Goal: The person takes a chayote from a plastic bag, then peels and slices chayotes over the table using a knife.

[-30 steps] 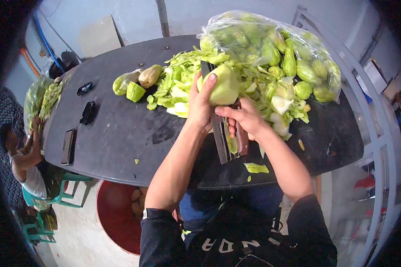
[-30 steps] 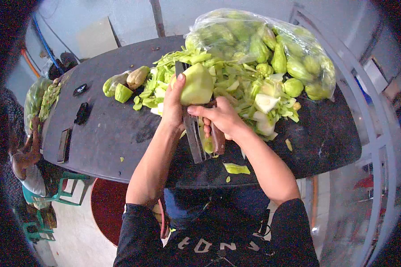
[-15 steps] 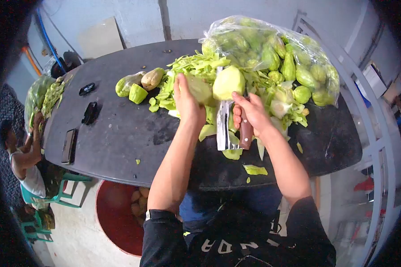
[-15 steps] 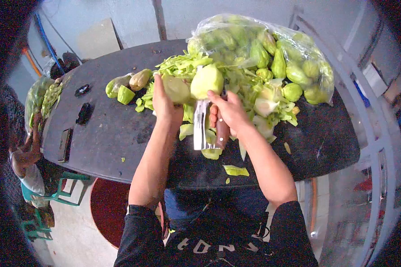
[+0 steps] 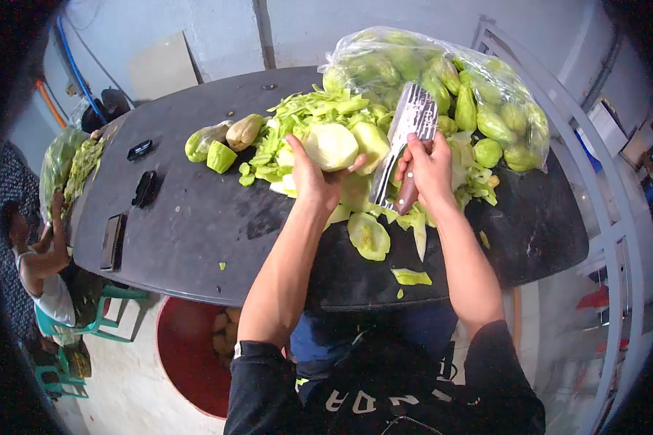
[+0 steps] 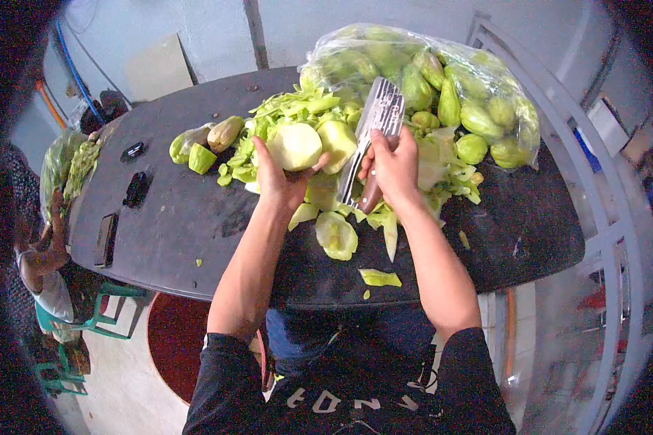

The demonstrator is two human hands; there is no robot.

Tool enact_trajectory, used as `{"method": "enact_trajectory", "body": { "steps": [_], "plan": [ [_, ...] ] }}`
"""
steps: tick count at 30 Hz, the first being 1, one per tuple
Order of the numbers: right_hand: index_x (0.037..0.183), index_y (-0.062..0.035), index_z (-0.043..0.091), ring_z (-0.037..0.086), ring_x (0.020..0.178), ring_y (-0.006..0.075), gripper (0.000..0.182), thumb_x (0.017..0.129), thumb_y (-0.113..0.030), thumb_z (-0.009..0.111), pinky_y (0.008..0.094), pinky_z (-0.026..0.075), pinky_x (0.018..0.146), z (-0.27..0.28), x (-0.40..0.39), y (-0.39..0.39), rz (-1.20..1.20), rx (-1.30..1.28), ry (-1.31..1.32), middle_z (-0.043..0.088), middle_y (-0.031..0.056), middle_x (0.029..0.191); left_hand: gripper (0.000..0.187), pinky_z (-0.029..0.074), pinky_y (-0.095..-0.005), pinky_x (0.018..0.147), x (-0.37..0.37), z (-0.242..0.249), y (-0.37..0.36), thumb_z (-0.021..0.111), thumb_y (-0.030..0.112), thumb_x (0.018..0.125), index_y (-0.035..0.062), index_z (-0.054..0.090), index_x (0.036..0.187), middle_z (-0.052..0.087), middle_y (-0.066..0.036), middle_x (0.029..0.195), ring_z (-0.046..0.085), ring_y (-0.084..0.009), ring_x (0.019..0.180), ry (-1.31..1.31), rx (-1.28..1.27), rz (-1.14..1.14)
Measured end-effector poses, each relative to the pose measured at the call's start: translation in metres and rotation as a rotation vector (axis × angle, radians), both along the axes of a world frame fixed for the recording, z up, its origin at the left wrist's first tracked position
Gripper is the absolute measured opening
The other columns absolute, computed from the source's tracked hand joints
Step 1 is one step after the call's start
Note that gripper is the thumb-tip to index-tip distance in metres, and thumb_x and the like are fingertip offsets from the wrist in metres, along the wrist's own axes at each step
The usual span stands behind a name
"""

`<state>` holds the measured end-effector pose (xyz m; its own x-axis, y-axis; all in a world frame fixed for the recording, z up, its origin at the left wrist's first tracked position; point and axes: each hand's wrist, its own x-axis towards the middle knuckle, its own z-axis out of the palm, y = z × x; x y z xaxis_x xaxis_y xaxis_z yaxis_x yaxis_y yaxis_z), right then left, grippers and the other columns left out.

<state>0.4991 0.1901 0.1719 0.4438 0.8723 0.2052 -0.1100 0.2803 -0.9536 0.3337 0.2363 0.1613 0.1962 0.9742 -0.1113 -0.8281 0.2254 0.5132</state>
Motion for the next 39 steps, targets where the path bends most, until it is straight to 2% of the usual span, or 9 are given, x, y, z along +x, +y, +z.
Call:
{"method": "enact_trajectory", "body": {
  "steps": [4,6,10,20,27,28,29,32,39],
  "plan": [
    [0.093,-0.0044,0.043,0.054,0.044,0.0122,0.016,0.098,-0.014,0.055,0.0288,0.046,0.039,0.01,0.008,-0.008,-0.101,0.068,-0.16,0.054,0.0042,0.058,0.07,0.051,-0.0631,0.091,-0.005,-0.003,0.006,0.03,0.065,0.096,0.0074,0.041,0.135,0.049,-0.015,0.133,0.049,-0.0328,0.124,-0.082,0.074,-0.114],
    [0.093,-0.0044,0.044,0.054,0.044,0.0121,0.016,0.098,-0.014,0.055,0.0281,0.045,0.038,0.016,0.012,-0.014,-0.076,0.13,-0.194,0.054,0.004,0.058,0.072,0.038,-0.0696,0.099,-0.006,-0.001,0.003,0.032,0.067,0.095,0.0092,0.037,0.138,0.045,-0.013,0.139,0.043,-0.0338,0.129,-0.101,0.147,-0.107],
    [0.095,-0.0038,0.047,0.053,0.044,0.0121,0.016,0.098,-0.016,0.056,0.0276,0.044,0.038,0.019,0.003,-0.02,0.084,0.197,-0.11,0.054,0.0035,0.06,0.084,0.022,-0.0693,0.108,-0.006,0.003,-0.007,0.041,0.069,0.089,0.0056,0.031,0.144,0.039,-0.017,0.146,0.039,-0.0365,0.135,-0.206,0.166,-0.11],
    [0.092,-0.0076,0.047,0.054,0.044,0.0147,0.026,0.097,-0.03,0.059,0.0311,0.047,0.038,0.015,-0.007,-0.025,0.5,-0.115,0.183,0.054,0.0046,0.063,0.074,0.023,-0.0573,0.115,-0.007,0.002,0.001,0.041,0.055,0.094,0.0003,0.033,0.144,0.039,-0.021,0.146,0.037,-0.0392,0.136,-0.4,0.123,0.044],
    [0.093,-0.0059,0.049,0.054,0.045,0.0133,0.023,0.098,-0.026,0.058,0.0299,0.047,0.039,0.017,-0.011,-0.03,0.724,-0.085,0.028,0.054,0.0043,0.061,0.057,0.026,-0.0546,0.115,-0.019,0.018,0.0,0.039,0.04,0.099,0.0017,0.038,0.141,0.043,-0.018,0.144,0.038,-0.0357,0.136,-0.455,0.047,0.16],
    [0.093,-0.0055,0.049,0.053,0.045,0.0129,0.02,0.099,-0.024,0.057,0.0296,0.047,0.039,0.017,-0.01,-0.03,0.724,-0.069,-0.003,0.055,0.0044,0.062,0.058,0.035,-0.0563,0.109,-0.018,0.016,0.001,0.035,0.045,0.1,0.0024,0.041,0.138,0.046,-0.018,0.141,0.045,-0.036,0.131,-0.385,0.053,0.159],
    [0.093,-0.0055,0.049,0.053,0.045,0.0129,0.02,0.099,-0.024,0.057,0.0296,0.047,0.039,0.017,-0.009,-0.03,0.726,-0.07,-0.006,0.055,0.0044,0.062,0.058,0.035,-0.0563,0.109,-0.018,0.013,0.004,0.035,0.045,0.1,0.0024,0.041,0.138,0.046,-0.018,0.141,0.045,-0.036,0.131,-0.387,0.054,0.161],
    [0.092,-0.0054,0.049,0.053,0.045,0.0127,0.021,0.099,-0.024,0.056,0.0295,0.048,0.04,0.017,-0.003,-0.027,0.603,-0.093,-0.096,0.055,0.004,0.062,0.043,0.039,-0.0516,0.108,-0.016,0.012,0.006,0.041,0.028,0.099,0.0008,0.05,0.131,0.055,-0.017,0.132,0.053,-0.0321,0.124,-0.382,-0.009,0.144],
    [0.086,-0.0052,0.049,0.053,0.044,0.0125,0.024,0.099,-0.025,0.056,0.0279,0.044,0.041,0.015,0.011,-0.022,0.492,-0.047,-0.205,0.057,0.0048,0.06,0.048,0.036,-0.0542,0.109,-0.018,0.012,0.002,0.042,0.034,0.094,0.0049,0.048,0.131,0.053,-0.014,0.133,0.049,-0.0342,0.126,-0.355,-0.001,-0.192]
  ]
}}
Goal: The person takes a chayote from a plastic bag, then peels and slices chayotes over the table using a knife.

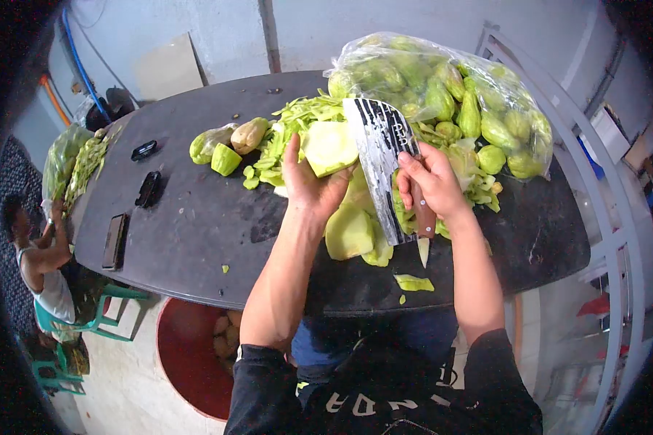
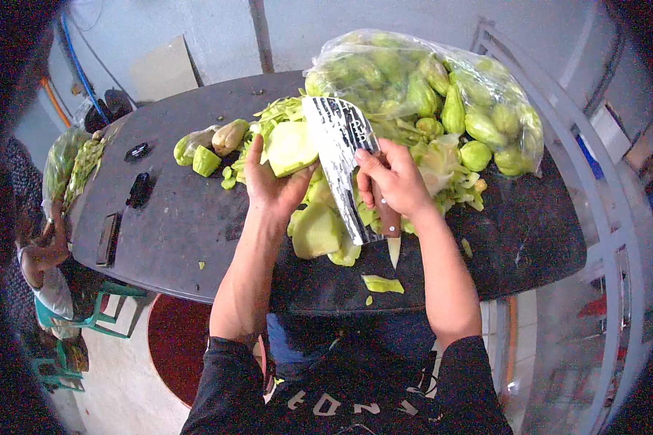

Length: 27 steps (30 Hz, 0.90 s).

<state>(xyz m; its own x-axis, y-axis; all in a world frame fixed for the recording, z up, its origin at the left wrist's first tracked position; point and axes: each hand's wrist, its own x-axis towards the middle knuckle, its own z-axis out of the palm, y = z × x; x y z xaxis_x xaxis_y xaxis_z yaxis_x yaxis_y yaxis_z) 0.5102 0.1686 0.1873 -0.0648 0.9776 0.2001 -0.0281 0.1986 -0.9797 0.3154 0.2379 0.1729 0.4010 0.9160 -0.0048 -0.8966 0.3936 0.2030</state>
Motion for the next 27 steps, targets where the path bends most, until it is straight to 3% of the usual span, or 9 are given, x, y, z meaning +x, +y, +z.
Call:
{"method": "enact_trajectory", "body": {
  "steps": [4,7,12,15,18,22,24,27],
  "plan": [
    [0.083,-0.0067,0.048,0.052,0.044,0.0119,0.026,0.1,-0.026,0.054,0.0267,0.043,0.042,0.0,0.003,-0.001,0.011,-0.025,0.016,0.056,0.004,0.059,0.05,0.036,-0.0567,0.107,0.002,0.005,-0.006,0.046,0.038,0.092,0.0066,0.048,0.13,0.054,-0.015,0.133,0.05,-0.0335,0.125,0.088,0.003,0.115],
    [0.083,-0.0075,0.048,0.051,0.044,0.0111,0.025,0.1,-0.025,0.053,0.0268,0.043,0.042,0.004,0.0,-0.005,0.092,-0.053,0.022,0.053,0.0024,0.058,0.056,0.038,-0.055,0.104,-0.008,0.003,-0.002,0.054,0.051,0.088,0.0107,0.052,0.126,0.056,-0.013,0.13,0.052,-0.0323,0.122,-0.012,0.097,0.169],
    [0.087,-0.0079,0.048,0.047,0.044,0.0091,0.02,0.1,-0.023,0.053,0.0258,0.042,0.041,-0.002,-0.003,-0.004,0.109,-0.07,-0.053,0.047,0.0001,0.056,0.052,0.04,-0.0504,0.103,-0.011,0.012,-0.002,0.055,0.048,0.087,0.0111,0.054,0.123,0.06,-0.014,0.125,0.054,-0.0304,0.121,0.068,0.027,0.238],
    [0.087,-0.0081,0.048,0.047,0.044,0.0091,0.019,0.1,-0.022,0.052,0.0257,0.041,0.041,0.0,-0.004,-0.004,0.114,-0.091,-0.045,0.048,0.0001,0.056,0.05,0.044,-0.0433,0.101,-0.011,0.01,0.001,0.056,0.047,0.087,0.0108,0.056,0.121,0.061,-0.017,0.124,0.058,-0.0311,0.115,-0.006,0.181,0.212],
    [0.086,-0.0078,0.048,0.048,0.043,0.0096,0.021,0.101,-0.023,0.05,0.027,0.042,0.041,-0.001,-0.003,-0.004,0.129,-0.08,-0.077,0.048,-0.0005,0.057,0.058,0.04,-0.0458,0.106,-0.011,0.009,0.0,0.055,0.048,0.087,0.005,0.054,0.126,0.058,-0.018,0.128,0.054,-0.0328,0.121,0.028,0.223,0.23],
    [0.086,-0.0075,0.048,0.047,0.043,0.0094,0.02,0.1,-0.022,0.05,0.0269,0.042,0.041,-0.002,-0.005,-0.004,0.119,-0.069,-0.066,0.048,-0.0003,0.056,0.057,0.043,-0.0456,0.104,-0.012,0.011,-0.001,0.054,0.046,0.087,0.0053,0.054,0.127,0.058,-0.018,0.127,0.056,-0.0327,0.119,0.058,0.276,0.256],
    [0.086,-0.0072,0.048,0.047,0.043,0.0093,0.02,0.1,-0.021,0.05,0.0269,0.042,0.04,-0.002,-0.007,-0.005,0.111,-0.071,-0.064,0.047,-0.0003,0.056,0.051,0.048,-0.0405,0.095,-0.01,0.015,-0.006,0.053,0.046,0.088,0.0117,0.053,0.125,0.061,-0.019,0.124,0.06,-0.0294,0.112,0.113,0.323,0.292],
    [0.086,-0.0068,0.048,0.047,0.042,0.0094,0.02,0.1,-0.021,0.05,0.0269,0.041,0.04,-0.002,-0.011,-0.004,0.109,-0.044,-0.066,0.047,-0.0004,0.055,0.051,0.05,-0.0396,0.093,-0.009,0.016,-0.008,0.053,0.047,0.088,0.0131,0.052,0.126,0.062,-0.015,0.122,0.06,-0.0273,0.111,0.133,0.35,0.307]
  ]
}}
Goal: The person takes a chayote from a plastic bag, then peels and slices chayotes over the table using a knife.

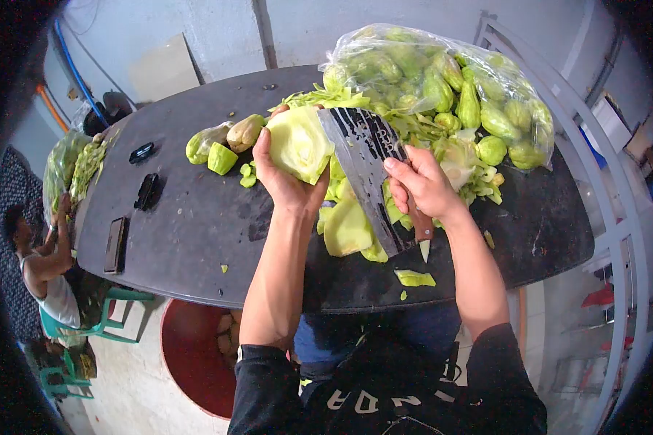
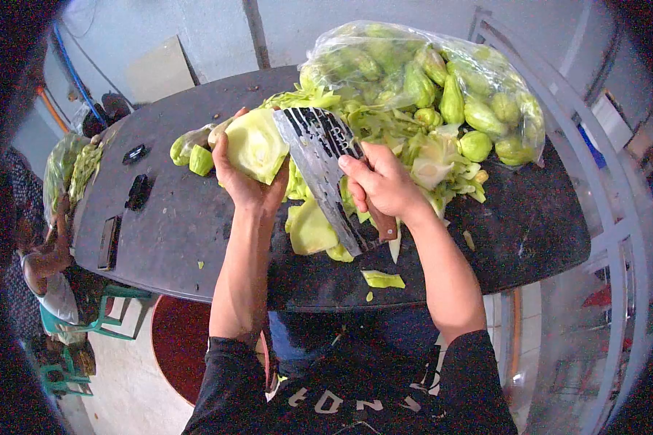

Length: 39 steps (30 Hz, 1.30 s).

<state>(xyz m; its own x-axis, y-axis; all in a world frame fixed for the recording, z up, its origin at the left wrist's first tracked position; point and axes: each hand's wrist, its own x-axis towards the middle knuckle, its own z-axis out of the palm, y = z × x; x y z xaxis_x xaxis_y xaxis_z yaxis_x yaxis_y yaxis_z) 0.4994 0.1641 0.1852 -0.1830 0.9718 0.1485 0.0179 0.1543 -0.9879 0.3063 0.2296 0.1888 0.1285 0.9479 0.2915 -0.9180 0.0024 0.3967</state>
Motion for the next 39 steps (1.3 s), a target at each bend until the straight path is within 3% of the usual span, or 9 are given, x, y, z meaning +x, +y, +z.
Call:
{"method": "enact_trajectory", "body": {
  "steps": [6,15,25,28,32,39],
  "plan": [
    [0.086,-0.0064,0.047,0.047,0.041,0.0097,0.022,0.101,-0.022,0.05,0.0272,0.041,0.039,-0.003,-0.006,-0.001,-0.005,0.033,0.058,0.047,0.0005,0.054,0.05,0.051,-0.0385,0.089,0.006,-0.001,-0.005,0.052,0.048,0.089,0.0133,0.052,0.125,0.061,-0.005,0.114,0.06,-0.0219,0.107,0.02,0.007,0.067],
    [0.083,-0.0077,0.046,0.047,0.041,0.0099,0.025,0.101,-0.025,0.05,0.0266,0.041,0.04,-0.012,-0.018,0.001,-0.06,0.073,0.132,0.048,0.0001,0.053,0.048,0.052,-0.0392,0.086,0.012,0.002,-0.012,0.048,0.048,0.091,0.014,0.051,0.124,0.059,-0.007,0.115,0.06,-0.0235,0.104,0.102,0.048,0.074],
    [0.079,-0.0095,0.046,0.047,0.039,0.0097,0.028,0.102,-0.026,0.049,0.0259,0.039,0.039,-0.003,-0.009,-0.004,-0.051,0.103,0.091,0.047,-0.0004,0.05,0.046,0.052,-0.0386,0.084,0.015,-0.002,-0.015,0.05,0.048,0.09,0.0143,0.051,0.122,0.059,-0.006,0.112,0.06,-0.0215,0.101,0.15,0.084,-0.089],
    [0.08,-0.0094,0.045,0.046,0.039,0.0097,0.028,0.102,-0.026,0.049,0.0259,0.038,0.038,-0.009,-0.016,-0.001,-0.049,0.128,0.125,0.047,-0.0004,0.05,0.046,0.052,-0.0383,0.084,0.025,-0.001,-0.026,0.05,0.047,0.091,0.0127,0.05,0.122,0.059,-0.007,0.111,0.06,-0.0204,0.1,0.087,0.035,0.052],
    [0.08,-0.0088,0.045,0.046,0.039,0.0097,0.028,0.101,-0.027,0.049,0.0261,0.039,0.038,0.0,-0.009,-0.005,-0.046,0.092,0.103,0.046,-0.0003,0.05,0.048,0.051,-0.0373,0.085,0.023,-0.004,-0.019,0.051,0.047,0.091,0.0109,0.05,0.122,0.06,-0.007,0.109,0.06,-0.0198,0.099,0.151,0.076,-0.097],
    [0.084,-0.0079,0.047,0.048,0.041,0.0096,0.024,0.1,-0.025,0.051,0.0261,0.04,0.04,-0.007,-0.015,-0.001,-0.05,0.089,0.114,0.048,-0.0002,0.053,0.045,0.05,-0.0375,0.087,0.024,-0.004,-0.019,0.05,0.046,0.092,0.0123,0.05,0.122,0.06,-0.006,0.11,0.06,-0.0206,0.1,0.116,0.04,-0.039]
  ]
}}
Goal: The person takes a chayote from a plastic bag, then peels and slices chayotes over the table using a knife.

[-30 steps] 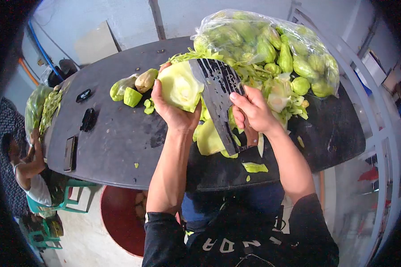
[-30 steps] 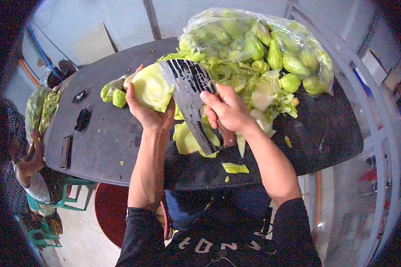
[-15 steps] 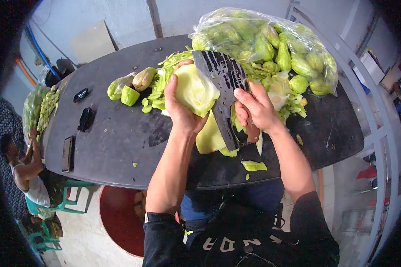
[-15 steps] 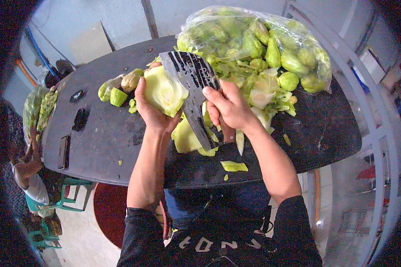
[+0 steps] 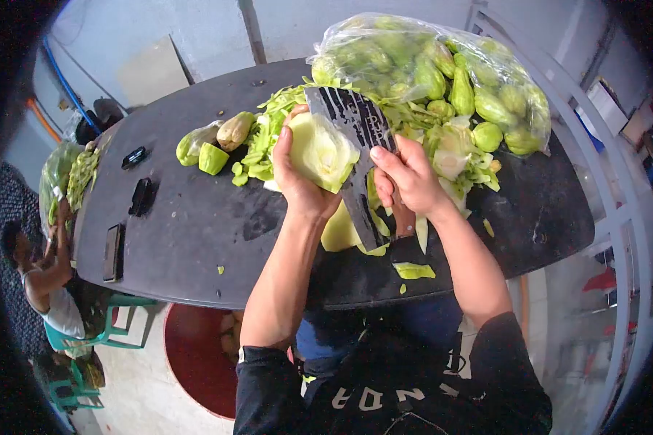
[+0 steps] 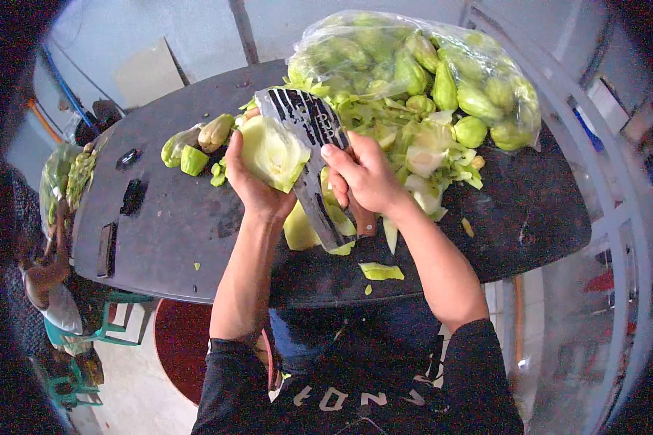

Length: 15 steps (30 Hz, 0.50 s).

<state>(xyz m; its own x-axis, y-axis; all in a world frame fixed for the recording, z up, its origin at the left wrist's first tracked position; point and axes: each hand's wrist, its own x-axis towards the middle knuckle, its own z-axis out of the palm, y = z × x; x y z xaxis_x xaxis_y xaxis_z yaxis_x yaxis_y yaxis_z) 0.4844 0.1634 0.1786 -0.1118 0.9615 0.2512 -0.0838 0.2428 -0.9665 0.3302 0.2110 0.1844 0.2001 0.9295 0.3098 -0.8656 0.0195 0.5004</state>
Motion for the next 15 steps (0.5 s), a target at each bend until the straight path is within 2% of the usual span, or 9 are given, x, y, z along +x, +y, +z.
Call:
{"method": "enact_trajectory", "body": {
  "steps": [3,6,8,9,10,12,13,14,15],
  "plan": [
    [0.085,-0.0078,0.047,0.047,0.041,0.0095,0.022,0.1,-0.023,0.052,0.0261,0.041,0.04,0.007,0.007,-0.003,0.027,-0.026,0.0,0.048,-0.0003,0.053,0.046,0.051,-0.0379,0.085,0.001,0.001,-0.001,0.05,0.047,0.092,0.0129,0.05,0.123,0.061,-0.007,0.11,0.061,-0.0213,0.101,-0.075,-0.069,-0.045],
    [0.087,-0.0057,0.048,0.047,0.042,0.0096,0.017,0.098,-0.017,0.054,0.0271,0.042,0.04,0.014,0.019,-0.003,0.009,-0.058,-0.019,0.047,-0.0004,0.053,0.045,0.052,-0.0408,0.082,-0.01,0.003,0.006,0.05,0.048,0.093,0.0129,0.051,0.121,0.062,-0.008,0.111,0.062,-0.0254,0.101,0.016,-0.145,-0.122],
    [0.09,-0.0052,0.049,0.048,0.042,0.0097,0.013,0.097,-0.013,0.056,0.0269,0.042,0.041,0.018,0.025,-0.006,-0.045,-0.017,0.011,0.048,-0.0001,0.054,0.042,0.053,-0.0442,0.08,-0.02,0.008,0.009,0.049,0.049,0.094,0.0148,0.052,0.118,0.063,-0.01,0.111,0.063,-0.0299,0.101,0.005,-0.07,-0.143],
    [0.09,-0.0043,0.051,0.05,0.044,0.0102,0.013,0.096,-0.013,0.058,0.029,0.043,0.042,0.022,0.026,-0.006,-0.101,0.062,-0.031,0.05,0.001,0.055,0.046,0.051,-0.0539,0.083,-0.024,0.008,0.012,0.05,0.053,0.092,0.0164,0.054,0.119,0.062,-0.011,0.115,0.062,-0.034,0.101,-0.01,-0.087,-0.068],
    [0.09,-0.0043,0.051,0.05,0.044,0.0102,0.013,0.096,-0.013,0.058,0.029,0.043,0.042,0.022,0.02,-0.008,-0.089,0.067,-0.035,0.05,0.001,0.055,0.046,0.051,-0.0539,0.083,-0.025,0.008,0.015,0.05,0.053,0.092,0.0164,0.054,0.119,0.062,-0.011,0.115,0.062,-0.034,0.101,-0.016,-0.083,-0.056],
    [0.089,-0.0035,0.051,0.055,0.045,0.0182,0.014,0.094,-0.013,0.059,0.0347,0.045,0.043,0.021,-0.002,-0.019,-0.458,0.294,-0.53,0.055,0.0062,0.056,0.049,0.051,-0.0563,0.08,-0.027,0.009,0.017,0.048,0.056,0.093,0.0156,0.052,0.119,0.06,-0.013,0.116,0.061,-0.0369,0.101,-0.116,-0.183,0.129],
    [0.085,-0.002,0.05,0.054,0.044,0.0158,0.014,0.093,-0.008,0.06,0.0331,0.041,0.041,0.02,-0.016,-0.022,-0.507,0.564,-0.758,0.053,0.0039,0.057,0.04,0.052,-0.0534,0.071,-0.028,0.007,0.018,0.045,0.051,0.096,0.0182,0.049,0.117,0.058,-0.008,0.112,0.059,-0.0325,0.105,-0.171,-0.167,0.129],
    [0.082,-0.0027,0.051,0.057,0.047,0.0247,0.014,0.09,-0.007,0.061,0.037,0.042,0.043,0.018,-0.033,-0.027,-0.533,0.723,-0.846,0.053,0.0101,0.06,0.04,0.052,-0.0534,0.071,-0.027,0.006,0.02,0.045,0.051,0.096,0.0182,0.049,0.117,0.058,-0.008,0.112,0.059,-0.0325,0.105,-0.167,-0.166,0.136],
    [0.084,-0.0028,0.051,0.058,0.052,0.0311,0.012,0.087,-0.005,0.062,0.0403,0.044,0.045,0.011,-0.044,-0.031,-0.466,0.781,-0.901,0.054,0.0126,0.066,0.041,0.052,-0.0539,0.072,-0.026,0.003,0.023,0.044,0.052,0.096,0.0182,0.049,0.117,0.058,-0.008,0.111,0.059,-0.0332,0.104,-0.153,-0.152,0.263]
  ]
}}
